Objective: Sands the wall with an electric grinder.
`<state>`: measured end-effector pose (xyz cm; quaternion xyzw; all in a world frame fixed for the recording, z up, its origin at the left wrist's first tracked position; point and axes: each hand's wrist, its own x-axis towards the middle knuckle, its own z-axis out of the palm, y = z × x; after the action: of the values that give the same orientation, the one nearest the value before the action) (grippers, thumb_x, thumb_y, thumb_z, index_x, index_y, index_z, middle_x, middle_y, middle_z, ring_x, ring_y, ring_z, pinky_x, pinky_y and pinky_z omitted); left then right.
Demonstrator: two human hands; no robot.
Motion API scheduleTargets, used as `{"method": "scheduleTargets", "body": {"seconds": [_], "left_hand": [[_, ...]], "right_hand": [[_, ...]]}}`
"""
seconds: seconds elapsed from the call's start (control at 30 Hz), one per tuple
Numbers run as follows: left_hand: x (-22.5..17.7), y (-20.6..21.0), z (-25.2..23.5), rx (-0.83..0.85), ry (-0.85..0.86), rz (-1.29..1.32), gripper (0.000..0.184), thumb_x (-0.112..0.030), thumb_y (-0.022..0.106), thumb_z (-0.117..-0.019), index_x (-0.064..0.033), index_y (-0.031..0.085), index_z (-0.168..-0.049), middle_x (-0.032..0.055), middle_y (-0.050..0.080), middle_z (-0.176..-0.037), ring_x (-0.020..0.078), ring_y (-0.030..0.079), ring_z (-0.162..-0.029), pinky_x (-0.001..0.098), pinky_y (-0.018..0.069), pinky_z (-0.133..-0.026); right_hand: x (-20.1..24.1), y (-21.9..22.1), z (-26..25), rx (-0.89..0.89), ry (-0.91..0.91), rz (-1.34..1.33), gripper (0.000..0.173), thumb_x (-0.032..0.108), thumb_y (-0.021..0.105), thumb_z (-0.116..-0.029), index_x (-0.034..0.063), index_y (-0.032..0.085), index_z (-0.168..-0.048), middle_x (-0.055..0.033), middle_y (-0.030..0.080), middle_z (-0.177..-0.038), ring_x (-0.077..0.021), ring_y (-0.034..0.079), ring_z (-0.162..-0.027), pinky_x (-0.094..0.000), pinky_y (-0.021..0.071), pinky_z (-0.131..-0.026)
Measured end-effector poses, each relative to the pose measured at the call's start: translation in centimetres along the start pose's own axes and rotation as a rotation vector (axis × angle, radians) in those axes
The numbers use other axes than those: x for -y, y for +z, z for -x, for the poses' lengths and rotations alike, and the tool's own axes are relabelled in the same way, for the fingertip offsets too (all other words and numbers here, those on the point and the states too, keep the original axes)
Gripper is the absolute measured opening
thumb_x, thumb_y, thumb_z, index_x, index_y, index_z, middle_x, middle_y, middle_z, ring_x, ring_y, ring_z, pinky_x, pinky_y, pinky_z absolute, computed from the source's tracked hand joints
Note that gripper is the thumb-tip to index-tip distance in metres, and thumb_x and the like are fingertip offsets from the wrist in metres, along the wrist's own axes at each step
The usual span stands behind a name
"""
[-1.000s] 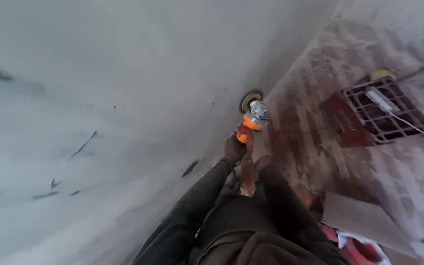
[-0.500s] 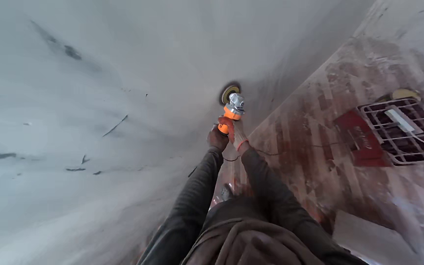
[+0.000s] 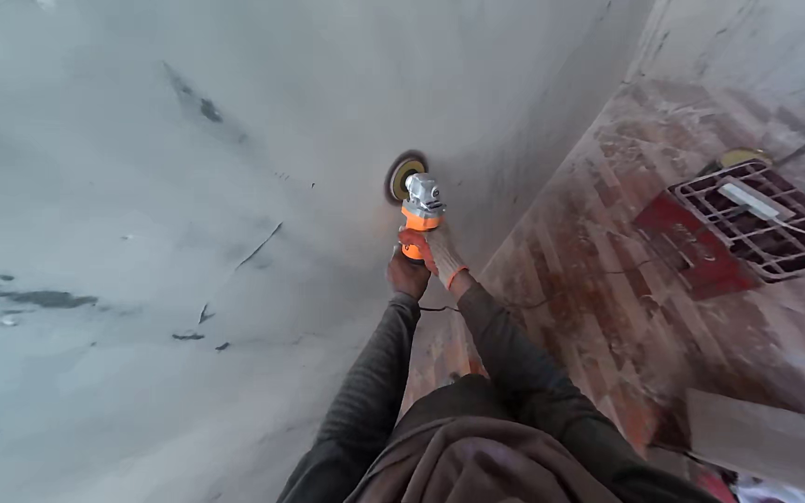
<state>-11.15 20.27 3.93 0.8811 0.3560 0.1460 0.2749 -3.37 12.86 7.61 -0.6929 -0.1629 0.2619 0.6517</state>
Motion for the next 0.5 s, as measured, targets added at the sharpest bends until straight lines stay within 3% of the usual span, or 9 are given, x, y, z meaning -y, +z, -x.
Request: {"method": "scheduleTargets", "body": {"seconds": [0.07, 0.17, 0.23, 0.37, 0.47, 0.5], "left_hand": [[0.1, -1.2, 0.6, -0.073, 0.021, 0.063, 0.050, -0.027, 0.080, -0.0751, 0.0001, 0.066, -0.115, 0.0138, 0.074, -0.095, 0.0285, 0.073, -0.091, 0.0540, 0.0582, -0.085], [1.0, -2.2, 1.5, -0.223, 0.067, 0.211, 0.050, -0.026, 0.081, -0.0716, 0.0035, 0.067, -0.110, 0.0132, 0.073, -0.091, 0.0230, 0.073, -0.087, 0.0481, 0.0596, -0.083], [1.2, -2.8, 2.1, -0.280, 0.090, 0.303, 0.052, -0.022, 0.081, -0.0710, 0.0081, 0.066, -0.110, 0.0151, 0.073, -0.094, 0.0202, 0.073, -0.088, 0.0430, 0.0600, -0.085], [0.8, -3.2, 1.7, -0.260, 0.099, 0.288, 0.052, -0.024, 0.081, -0.0702, 0.0058, 0.066, -0.110, 0.0125, 0.074, -0.093, 0.0184, 0.073, -0.088, 0.0421, 0.0605, -0.084], [-0.8, -2.6, 0.4, -0.210, 0.084, 0.248, 0.048, -0.022, 0.081, -0.0716, 0.0025, 0.067, -0.110, 0.0104, 0.074, -0.091, 0.0183, 0.073, -0.086, 0.0434, 0.0611, -0.082], [-1.3, -2.1, 0.0, -0.194, 0.071, 0.234, 0.047, -0.023, 0.080, -0.0719, 0.0015, 0.067, -0.110, 0.0102, 0.074, -0.091, 0.0189, 0.073, -0.086, 0.0446, 0.0607, -0.081]], "right_hand": [[1.4, 1.0, 0.7, -0.014, -0.029, 0.005, 0.049, 0.028, 0.081, -0.0854, 0.0061, 0.062, -0.125, -0.0098, 0.072, -0.106, -0.0178, 0.069, -0.096, -0.0395, 0.0576, -0.087], [5.1, 1.8, 3.2, 0.065, -0.055, 0.119, 0.051, 0.025, 0.079, -0.0886, 0.0015, 0.060, -0.130, -0.0155, 0.070, -0.113, -0.0234, 0.067, -0.106, -0.0440, 0.0541, -0.096], [5.2, 3.0, 3.4, 0.047, -0.168, 0.128, 0.045, 0.024, 0.080, -0.0868, 0.0018, 0.064, -0.123, -0.0139, 0.071, -0.108, -0.0221, 0.069, -0.102, -0.0433, 0.0563, -0.093], [4.9, 2.8, 2.7, 0.050, -0.181, 0.108, 0.047, 0.027, 0.080, -0.0871, 0.0031, 0.064, -0.124, -0.0122, 0.071, -0.110, -0.0193, 0.068, -0.104, -0.0401, 0.0555, -0.095], [4.4, 1.0, 1.3, 0.073, -0.162, 0.211, 0.051, 0.028, 0.074, -0.0929, -0.0004, 0.060, -0.133, -0.0196, 0.068, -0.122, -0.0277, 0.065, -0.116, -0.0457, 0.0508, -0.103], [4.2, 0.4, 0.7, 0.050, -0.154, 0.177, 0.051, 0.027, 0.074, -0.0923, 0.0006, 0.059, -0.133, -0.0184, 0.068, -0.122, -0.0264, 0.066, -0.114, -0.0450, 0.0526, -0.101]]}}
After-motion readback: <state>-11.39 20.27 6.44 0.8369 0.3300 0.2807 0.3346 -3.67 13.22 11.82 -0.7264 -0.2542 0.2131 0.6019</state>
